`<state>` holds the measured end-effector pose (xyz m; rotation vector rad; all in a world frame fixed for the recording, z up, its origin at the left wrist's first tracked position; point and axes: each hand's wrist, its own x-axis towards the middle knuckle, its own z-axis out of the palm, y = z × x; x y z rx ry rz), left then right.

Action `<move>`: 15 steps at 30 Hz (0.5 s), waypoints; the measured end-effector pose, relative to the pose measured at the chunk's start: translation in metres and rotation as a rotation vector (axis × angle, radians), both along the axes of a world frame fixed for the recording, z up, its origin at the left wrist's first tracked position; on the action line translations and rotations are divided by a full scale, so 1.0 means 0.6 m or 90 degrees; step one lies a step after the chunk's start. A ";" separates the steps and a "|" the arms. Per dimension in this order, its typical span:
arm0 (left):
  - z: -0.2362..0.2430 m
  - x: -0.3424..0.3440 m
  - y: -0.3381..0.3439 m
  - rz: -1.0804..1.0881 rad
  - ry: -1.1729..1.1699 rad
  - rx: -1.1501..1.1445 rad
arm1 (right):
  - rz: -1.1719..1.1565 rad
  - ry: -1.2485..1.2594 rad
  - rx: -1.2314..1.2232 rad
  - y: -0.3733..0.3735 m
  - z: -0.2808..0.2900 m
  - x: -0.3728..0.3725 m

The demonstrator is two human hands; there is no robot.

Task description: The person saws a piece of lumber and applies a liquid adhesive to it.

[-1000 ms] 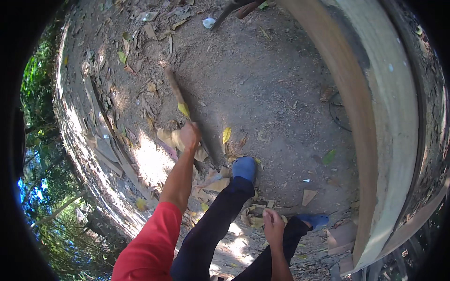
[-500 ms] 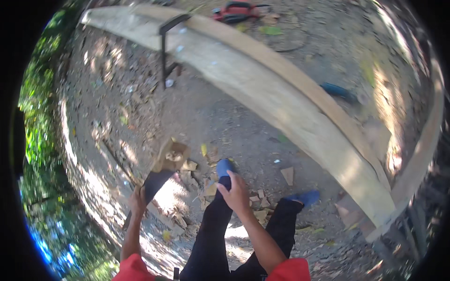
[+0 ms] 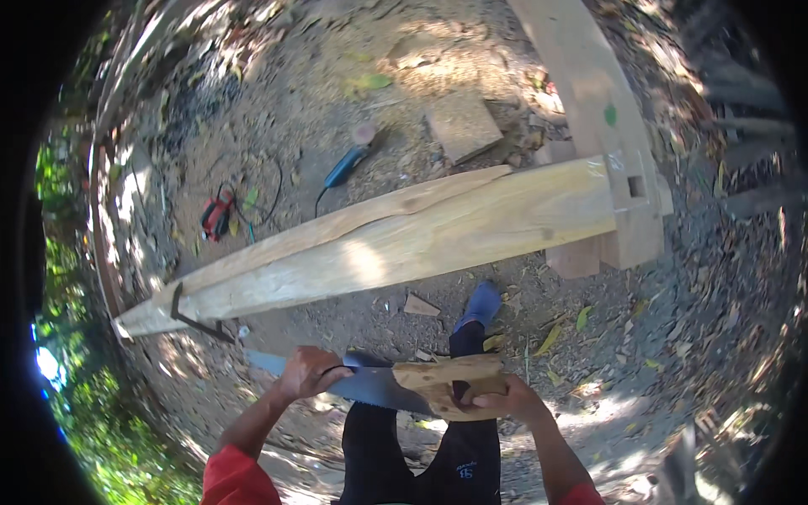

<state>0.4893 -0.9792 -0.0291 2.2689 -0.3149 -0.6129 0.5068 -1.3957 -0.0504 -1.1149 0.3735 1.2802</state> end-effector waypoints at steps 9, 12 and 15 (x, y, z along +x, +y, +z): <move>0.097 0.379 -0.325 -0.434 -0.089 0.059 | -0.464 0.050 0.317 -0.176 0.068 0.014; 0.079 0.454 -0.400 -0.410 -0.206 0.003 | -0.656 0.104 0.256 -0.165 0.094 -0.029; 0.013 0.507 -0.394 -0.039 -0.248 0.028 | -0.830 0.130 0.229 -0.147 0.107 -0.057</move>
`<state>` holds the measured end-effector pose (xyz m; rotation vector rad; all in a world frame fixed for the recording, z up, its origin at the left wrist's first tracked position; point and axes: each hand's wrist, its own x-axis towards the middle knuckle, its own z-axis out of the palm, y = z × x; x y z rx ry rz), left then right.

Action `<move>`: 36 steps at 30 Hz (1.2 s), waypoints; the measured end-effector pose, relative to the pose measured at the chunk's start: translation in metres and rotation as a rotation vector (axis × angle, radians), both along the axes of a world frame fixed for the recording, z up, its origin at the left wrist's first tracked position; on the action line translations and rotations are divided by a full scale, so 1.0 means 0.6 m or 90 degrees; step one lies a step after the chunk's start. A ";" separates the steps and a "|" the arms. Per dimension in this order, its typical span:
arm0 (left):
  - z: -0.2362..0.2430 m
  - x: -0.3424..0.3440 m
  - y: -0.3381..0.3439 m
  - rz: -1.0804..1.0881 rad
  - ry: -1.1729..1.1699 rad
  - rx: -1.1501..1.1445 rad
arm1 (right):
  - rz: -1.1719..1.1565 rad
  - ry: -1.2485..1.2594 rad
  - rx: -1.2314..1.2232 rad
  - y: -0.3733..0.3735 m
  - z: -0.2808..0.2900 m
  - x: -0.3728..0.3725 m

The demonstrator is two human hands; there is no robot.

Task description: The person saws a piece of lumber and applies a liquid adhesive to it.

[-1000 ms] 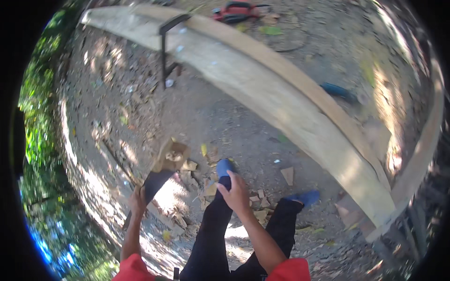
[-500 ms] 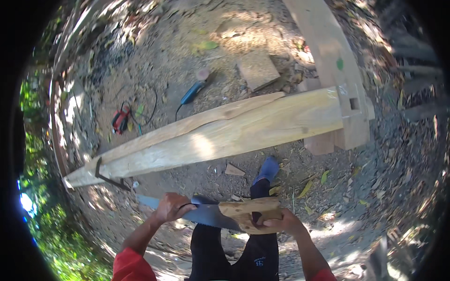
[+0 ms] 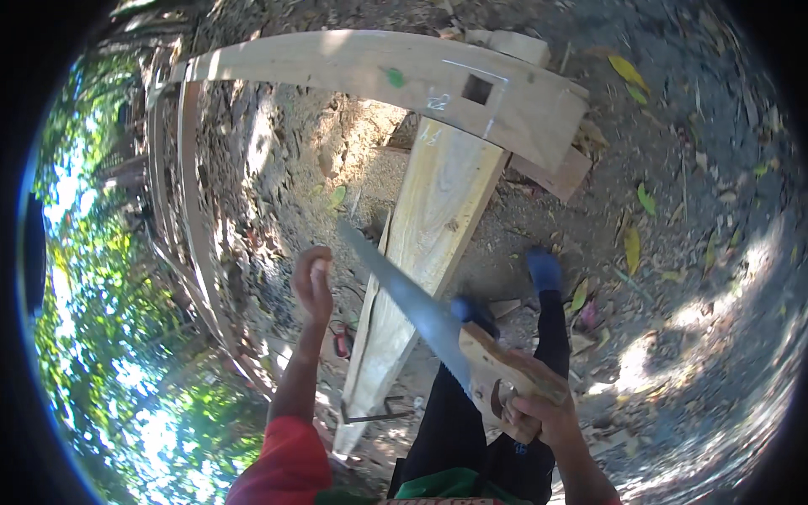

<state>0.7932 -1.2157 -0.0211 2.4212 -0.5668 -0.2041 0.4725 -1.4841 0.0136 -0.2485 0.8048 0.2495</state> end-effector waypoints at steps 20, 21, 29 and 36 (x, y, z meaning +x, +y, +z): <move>-0.232 0.025 0.186 0.278 0.757 0.227 | -0.106 -0.026 -0.153 0.165 0.117 0.078; -0.234 0.030 0.188 0.275 0.758 0.232 | -0.110 -0.023 -0.152 0.164 0.122 0.084; -0.233 0.042 0.193 0.236 0.776 0.272 | -0.052 -0.003 -0.265 0.180 0.116 0.142; -0.231 0.035 0.179 0.221 0.793 0.273 | -0.024 0.034 -0.259 0.168 0.141 0.153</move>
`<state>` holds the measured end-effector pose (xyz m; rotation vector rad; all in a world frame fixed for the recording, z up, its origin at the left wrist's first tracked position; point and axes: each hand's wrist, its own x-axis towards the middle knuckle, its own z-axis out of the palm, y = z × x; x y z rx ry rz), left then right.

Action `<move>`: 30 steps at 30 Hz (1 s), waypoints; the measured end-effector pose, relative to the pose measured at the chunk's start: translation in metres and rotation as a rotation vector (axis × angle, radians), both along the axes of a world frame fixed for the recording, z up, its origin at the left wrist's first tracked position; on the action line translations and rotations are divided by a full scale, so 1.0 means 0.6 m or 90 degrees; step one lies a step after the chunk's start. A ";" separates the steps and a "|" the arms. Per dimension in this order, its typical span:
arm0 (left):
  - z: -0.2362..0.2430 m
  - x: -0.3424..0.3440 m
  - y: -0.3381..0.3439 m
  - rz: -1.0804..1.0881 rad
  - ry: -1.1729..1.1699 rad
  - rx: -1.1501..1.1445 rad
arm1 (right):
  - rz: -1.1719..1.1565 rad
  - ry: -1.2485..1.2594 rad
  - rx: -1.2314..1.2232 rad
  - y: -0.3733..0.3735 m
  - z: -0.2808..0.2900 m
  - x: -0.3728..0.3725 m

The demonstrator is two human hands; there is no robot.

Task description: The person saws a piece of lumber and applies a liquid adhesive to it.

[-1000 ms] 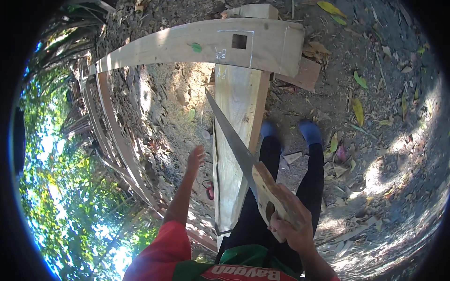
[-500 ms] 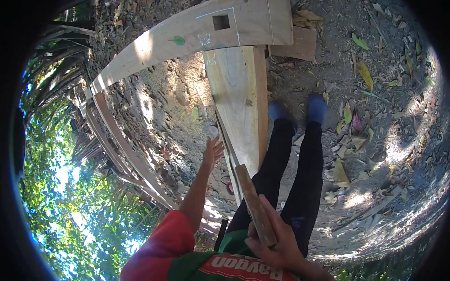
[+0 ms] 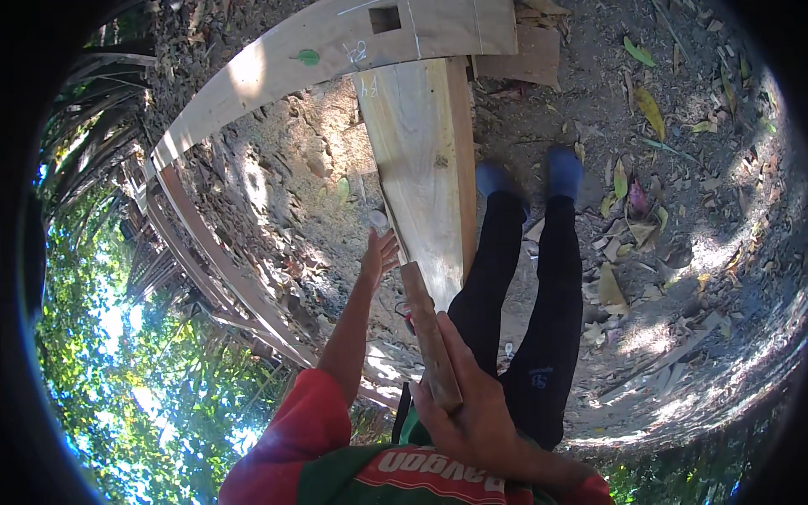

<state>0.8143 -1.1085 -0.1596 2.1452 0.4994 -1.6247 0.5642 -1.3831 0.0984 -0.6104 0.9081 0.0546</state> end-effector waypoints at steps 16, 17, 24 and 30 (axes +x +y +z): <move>0.011 0.007 -0.011 -0.023 0.020 0.024 | 0.022 0.050 -0.098 0.016 -0.028 0.023; 0.011 0.012 -0.006 -0.022 0.015 0.015 | 0.017 0.039 -0.120 0.020 -0.017 0.014; 0.011 0.003 -0.017 -0.055 0.016 0.018 | 0.080 0.103 0.017 0.023 -0.107 0.072; 0.005 0.007 -0.019 -0.040 -0.004 -0.003 | -0.011 0.061 -0.200 0.039 -0.024 0.000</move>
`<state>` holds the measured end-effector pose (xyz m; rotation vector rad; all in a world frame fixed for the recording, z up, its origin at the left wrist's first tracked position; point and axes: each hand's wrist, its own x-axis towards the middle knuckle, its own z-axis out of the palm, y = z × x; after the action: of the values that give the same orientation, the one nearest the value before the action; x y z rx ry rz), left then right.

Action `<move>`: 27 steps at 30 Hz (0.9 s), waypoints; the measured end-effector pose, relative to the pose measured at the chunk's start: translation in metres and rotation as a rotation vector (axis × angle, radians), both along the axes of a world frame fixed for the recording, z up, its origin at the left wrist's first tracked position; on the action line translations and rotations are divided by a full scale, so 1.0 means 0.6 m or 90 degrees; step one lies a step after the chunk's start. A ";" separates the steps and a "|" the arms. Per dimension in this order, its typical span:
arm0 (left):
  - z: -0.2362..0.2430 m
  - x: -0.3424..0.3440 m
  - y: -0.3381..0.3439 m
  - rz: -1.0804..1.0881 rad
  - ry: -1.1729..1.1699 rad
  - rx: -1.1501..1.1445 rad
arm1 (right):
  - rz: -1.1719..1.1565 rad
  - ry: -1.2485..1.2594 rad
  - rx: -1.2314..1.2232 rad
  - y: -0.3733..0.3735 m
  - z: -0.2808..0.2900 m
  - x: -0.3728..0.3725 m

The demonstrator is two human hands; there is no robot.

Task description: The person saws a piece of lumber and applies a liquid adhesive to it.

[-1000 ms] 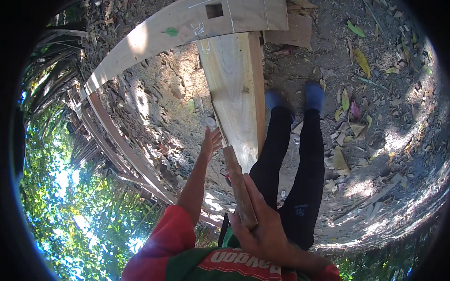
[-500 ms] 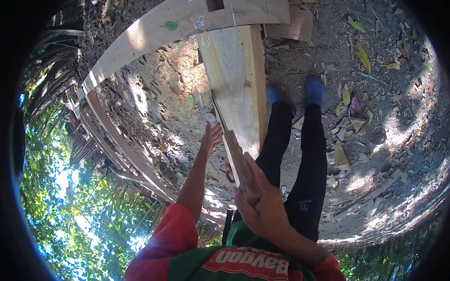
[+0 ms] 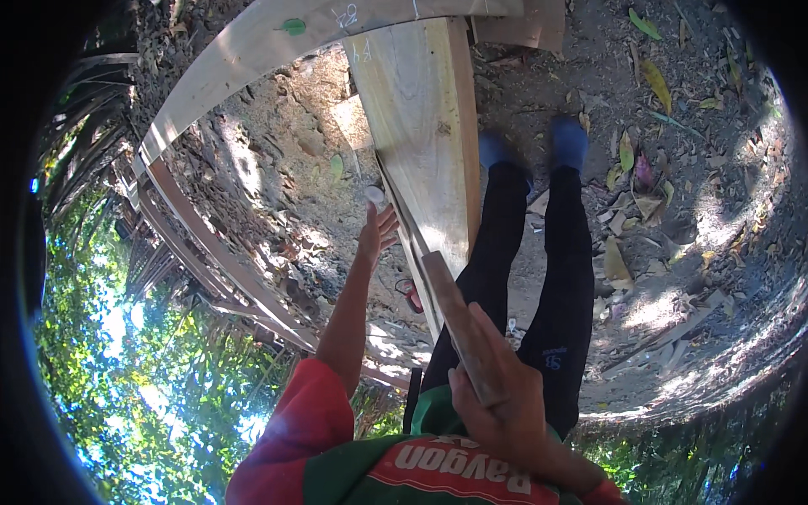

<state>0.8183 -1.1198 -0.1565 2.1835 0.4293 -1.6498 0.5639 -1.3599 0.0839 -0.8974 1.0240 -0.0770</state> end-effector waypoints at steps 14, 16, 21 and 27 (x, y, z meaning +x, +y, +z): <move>-0.010 0.008 0.032 -0.010 -0.002 -0.003 | 0.035 0.011 0.036 0.024 -0.062 0.019; -0.017 0.001 0.019 -0.019 -0.006 -0.008 | 0.020 0.036 0.122 0.022 -0.128 0.072; 0.000 0.015 0.009 -0.026 -0.036 0.042 | 0.016 0.003 0.053 0.026 -0.108 0.060; 0.002 0.001 0.020 -0.036 -0.044 0.003 | -0.004 0.007 0.063 0.045 -0.074 0.011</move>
<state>0.8191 -1.1078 -0.1554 2.2670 0.3557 -1.5986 0.5706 -1.3329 0.0393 -0.8057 1.0323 -0.0264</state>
